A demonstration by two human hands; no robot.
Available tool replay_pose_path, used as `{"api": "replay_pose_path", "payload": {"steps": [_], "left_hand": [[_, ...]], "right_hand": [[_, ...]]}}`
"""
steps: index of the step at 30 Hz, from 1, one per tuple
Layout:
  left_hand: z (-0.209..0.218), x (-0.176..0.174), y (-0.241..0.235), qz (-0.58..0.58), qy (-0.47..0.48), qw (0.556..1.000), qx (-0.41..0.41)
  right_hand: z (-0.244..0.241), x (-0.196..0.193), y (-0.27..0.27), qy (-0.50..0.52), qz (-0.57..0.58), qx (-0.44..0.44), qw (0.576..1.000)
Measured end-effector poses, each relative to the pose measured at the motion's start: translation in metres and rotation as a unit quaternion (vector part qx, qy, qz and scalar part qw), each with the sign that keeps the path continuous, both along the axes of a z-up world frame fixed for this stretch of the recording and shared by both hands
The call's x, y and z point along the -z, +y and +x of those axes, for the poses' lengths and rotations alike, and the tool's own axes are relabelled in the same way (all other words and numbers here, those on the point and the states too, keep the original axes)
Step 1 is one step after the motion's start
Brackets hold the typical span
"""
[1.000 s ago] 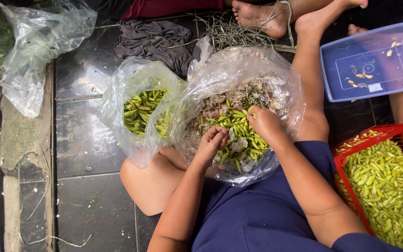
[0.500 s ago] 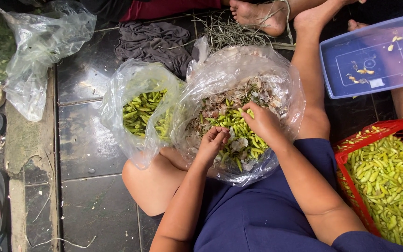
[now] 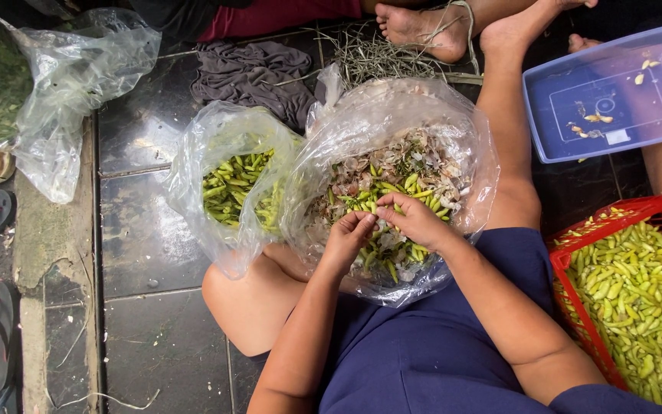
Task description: The person sits on the floor and sorts green vegetables from a plastic bag, transferring them into a red basket. The person handles the vegetables by hand, separating them from debris and placing them into the basket.
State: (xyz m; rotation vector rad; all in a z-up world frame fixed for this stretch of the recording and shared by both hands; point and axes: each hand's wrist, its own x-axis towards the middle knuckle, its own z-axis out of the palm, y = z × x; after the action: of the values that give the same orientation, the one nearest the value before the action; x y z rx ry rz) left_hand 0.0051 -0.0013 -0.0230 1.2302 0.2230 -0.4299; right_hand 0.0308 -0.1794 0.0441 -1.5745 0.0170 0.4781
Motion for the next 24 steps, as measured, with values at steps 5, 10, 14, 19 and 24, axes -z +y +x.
{"api": "replay_pose_path", "payload": {"steps": [5, 10, 14, 19, 24], "left_hand": [[0.000, -0.011, -0.002, 0.031, -0.007, 0.999, 0.000], [0.001, 0.001, 0.001, 0.001, 0.006, 1.000, -0.024], [0.001, -0.008, -0.001, -0.057, 0.025, 0.997, -0.054], [0.001, -0.007, 0.002, -0.063, 0.034, 0.995, -0.067], [0.004, 0.016, 0.001, -0.050, 0.001, 0.996, -0.071]], "right_hand": [[-0.006, -0.007, 0.000, -0.071, -0.112, -0.010, 0.991], [-0.001, 0.021, -0.001, -0.066, -0.063, 0.019, 0.996], [0.001, 0.017, 0.001, -0.024, 0.031, 0.055, 0.998], [-0.010, 0.028, 0.004, 0.008, 0.087, 0.076, 0.993], [-0.014, 0.046, 0.006, 0.060, 0.160, 0.079, 0.982]]}}
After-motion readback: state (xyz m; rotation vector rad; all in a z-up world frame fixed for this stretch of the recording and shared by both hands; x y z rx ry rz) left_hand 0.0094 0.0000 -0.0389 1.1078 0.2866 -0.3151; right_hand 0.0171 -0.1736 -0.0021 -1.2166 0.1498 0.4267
